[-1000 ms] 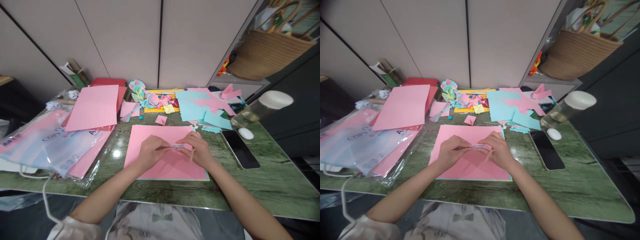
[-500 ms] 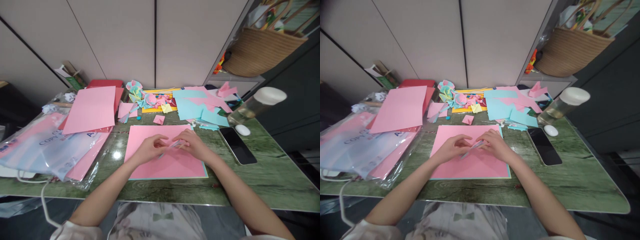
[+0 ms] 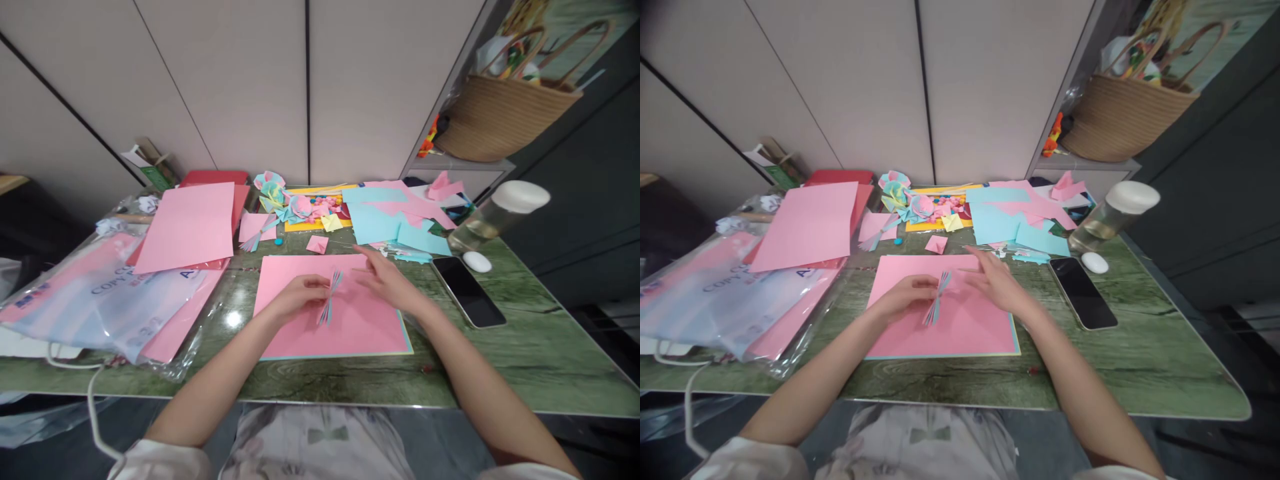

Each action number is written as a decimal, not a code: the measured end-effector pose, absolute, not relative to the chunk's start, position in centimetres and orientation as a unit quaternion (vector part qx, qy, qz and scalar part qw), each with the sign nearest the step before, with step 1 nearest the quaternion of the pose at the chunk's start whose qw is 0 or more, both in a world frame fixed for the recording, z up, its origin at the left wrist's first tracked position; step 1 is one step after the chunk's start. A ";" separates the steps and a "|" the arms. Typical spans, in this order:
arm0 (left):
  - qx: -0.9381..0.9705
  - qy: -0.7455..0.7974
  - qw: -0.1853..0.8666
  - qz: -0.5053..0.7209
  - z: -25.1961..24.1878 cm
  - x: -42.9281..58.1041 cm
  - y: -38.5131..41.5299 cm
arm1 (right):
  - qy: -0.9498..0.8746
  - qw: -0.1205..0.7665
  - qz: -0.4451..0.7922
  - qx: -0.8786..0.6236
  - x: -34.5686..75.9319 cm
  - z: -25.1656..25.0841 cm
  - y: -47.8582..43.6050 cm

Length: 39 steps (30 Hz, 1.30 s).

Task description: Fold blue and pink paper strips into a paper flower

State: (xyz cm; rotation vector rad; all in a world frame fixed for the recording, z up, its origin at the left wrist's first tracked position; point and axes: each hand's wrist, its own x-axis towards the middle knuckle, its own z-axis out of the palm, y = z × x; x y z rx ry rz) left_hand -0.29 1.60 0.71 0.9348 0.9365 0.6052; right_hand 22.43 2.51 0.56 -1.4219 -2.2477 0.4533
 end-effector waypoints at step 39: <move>0.392 0.432 0.715 0.385 0.3 0.7 1.0 | -0.865 0.247 -0.025 -0.436 17.9 1.7 -1.3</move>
